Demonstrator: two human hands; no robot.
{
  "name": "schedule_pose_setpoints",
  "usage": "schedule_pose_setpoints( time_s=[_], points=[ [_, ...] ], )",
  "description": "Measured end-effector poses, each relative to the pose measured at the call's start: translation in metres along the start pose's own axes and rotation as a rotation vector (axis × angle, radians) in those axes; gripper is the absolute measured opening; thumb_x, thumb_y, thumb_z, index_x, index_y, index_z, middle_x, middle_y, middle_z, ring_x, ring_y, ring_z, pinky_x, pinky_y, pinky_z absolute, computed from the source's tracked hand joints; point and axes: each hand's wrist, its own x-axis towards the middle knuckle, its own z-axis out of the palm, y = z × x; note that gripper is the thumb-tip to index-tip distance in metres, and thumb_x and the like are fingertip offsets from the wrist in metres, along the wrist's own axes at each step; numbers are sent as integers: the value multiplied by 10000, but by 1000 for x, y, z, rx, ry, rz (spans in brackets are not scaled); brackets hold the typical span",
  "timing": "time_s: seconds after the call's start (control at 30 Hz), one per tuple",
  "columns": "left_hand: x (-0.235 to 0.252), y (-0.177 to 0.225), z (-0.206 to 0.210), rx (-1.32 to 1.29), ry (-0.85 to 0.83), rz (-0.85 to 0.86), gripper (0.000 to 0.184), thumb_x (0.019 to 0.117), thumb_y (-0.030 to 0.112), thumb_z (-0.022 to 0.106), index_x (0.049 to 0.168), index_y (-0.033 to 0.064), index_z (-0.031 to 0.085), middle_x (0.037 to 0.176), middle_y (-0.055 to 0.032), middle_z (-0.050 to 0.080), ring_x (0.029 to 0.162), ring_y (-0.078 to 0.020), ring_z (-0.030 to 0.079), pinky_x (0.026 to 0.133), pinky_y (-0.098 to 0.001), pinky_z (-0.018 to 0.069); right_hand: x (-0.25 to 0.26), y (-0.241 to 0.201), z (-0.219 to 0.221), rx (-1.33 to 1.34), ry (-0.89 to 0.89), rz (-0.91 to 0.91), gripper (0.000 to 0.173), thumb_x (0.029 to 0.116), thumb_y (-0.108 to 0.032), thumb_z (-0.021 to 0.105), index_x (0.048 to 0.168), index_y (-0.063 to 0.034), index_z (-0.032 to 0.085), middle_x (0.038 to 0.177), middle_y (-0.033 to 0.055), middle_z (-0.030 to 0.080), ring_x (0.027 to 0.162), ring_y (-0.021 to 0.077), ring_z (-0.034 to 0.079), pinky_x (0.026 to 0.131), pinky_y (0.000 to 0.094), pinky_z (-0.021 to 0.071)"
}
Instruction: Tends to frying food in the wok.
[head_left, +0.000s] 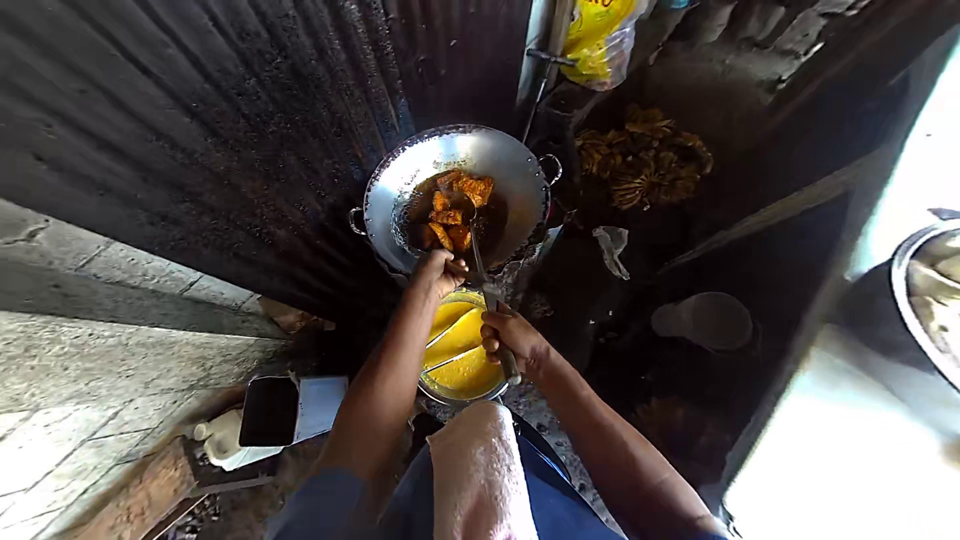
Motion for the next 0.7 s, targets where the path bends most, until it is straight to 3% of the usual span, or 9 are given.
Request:
schedule_pose_setpoints(
  time_s=[0.13, 0.23, 0.33, 0.43, 0.53, 0.57, 0.6, 0.63, 0.7],
  points=[
    [-5, 30, 10, -310, -5, 9, 89, 954, 27, 449, 1015, 89, 464, 777, -80, 513, 561, -149, 535, 507, -245, 513, 0, 18, 9, -309, 14, 16, 560, 1087, -167, 433, 1597, -193, 205, 697, 12, 423, 453, 133, 461, 423, 298, 475],
    [2, 50, 8, -482, -3, 42, 64, 1023, 138, 448, 968, 108, 464, 719, -65, 505, 526, -146, 519, 499, -251, 510, -7, 29, 2, -477, 10, -14, 608, 1079, -178, 463, 1626, -176, 198, 734, 30, 476, 481, 135, 493, 455, 300, 487],
    [-1, 69, 12, -574, 11, 54, 169, 1071, 284, 429, 1053, 123, 479, 800, -77, 515, 571, -148, 544, 501, -241, 515, -11, 32, -11, -579, 117, -95, 643, 1081, -176, 471, 1649, -159, 170, 854, 83, 547, 526, 152, 524, 496, 326, 506],
    [2, 81, 27, -668, 28, 62, 191, 1065, 317, 419, 1036, 137, 475, 776, -62, 504, 549, -132, 523, 483, -223, 487, 11, 20, -28, -784, 312, -157, 665, 1067, -174, 452, 1654, -139, 142, 1152, 213, 644, 752, 270, 667, 682, 454, 579],
    [4, 91, 52, -794, 42, 74, 164, 1057, 287, 402, 1045, 133, 458, 824, -62, 509, 597, -124, 536, 506, -199, 488, 47, -2, -41, -824, 441, -99, 672, 1068, -174, 435, 1652, -121, 106, 1240, 255, 647, 977, 354, 708, 862, 527, 570],
    [4, 95, 59, -836, 51, 89, 148, 1058, 266, 399, 1064, 128, 452, 859, -67, 506, 634, -127, 538, 529, -197, 489, 58, -7, -45, -740, 441, -91, 653, 1070, -164, 442, 1644, -119, 134, 1226, 245, 642, 943, 333, 705, 829, 504, 578],
    [6, 99, 66, -863, 66, 105, 138, 1061, 253, 398, 1079, 125, 448, 881, -72, 503, 656, -131, 539, 545, -199, 492, 67, -11, -47, -606, 425, -90, 612, 1069, -148, 448, 1625, -121, 193, 1112, 205, 629, 798, 278, 669, 713, 446, 575],
    [9, 103, 71, -874, 78, 115, 130, 1060, 247, 395, 1080, 129, 444, 886, -70, 499, 658, -127, 538, 544, -195, 491, 75, -13, -48, -421, 382, -87, 523, 1082, -145, 440, 1575, -127, 269, 906, 124, 553, 623, 206, 574, 568, 371, 530],
    [18, 111, 75, -883, 91, 130, 126, 1062, 245, 395, 1081, 131, 443, 884, -71, 496, 650, -122, 529, 534, -191, 480, 89, -19, -52, -69, 249, -22, 243, 1111, -181, 397, 1349, -136, 368, 669, 16, 421, 447, 131, 460, 417, 297, 479]
  ],
)
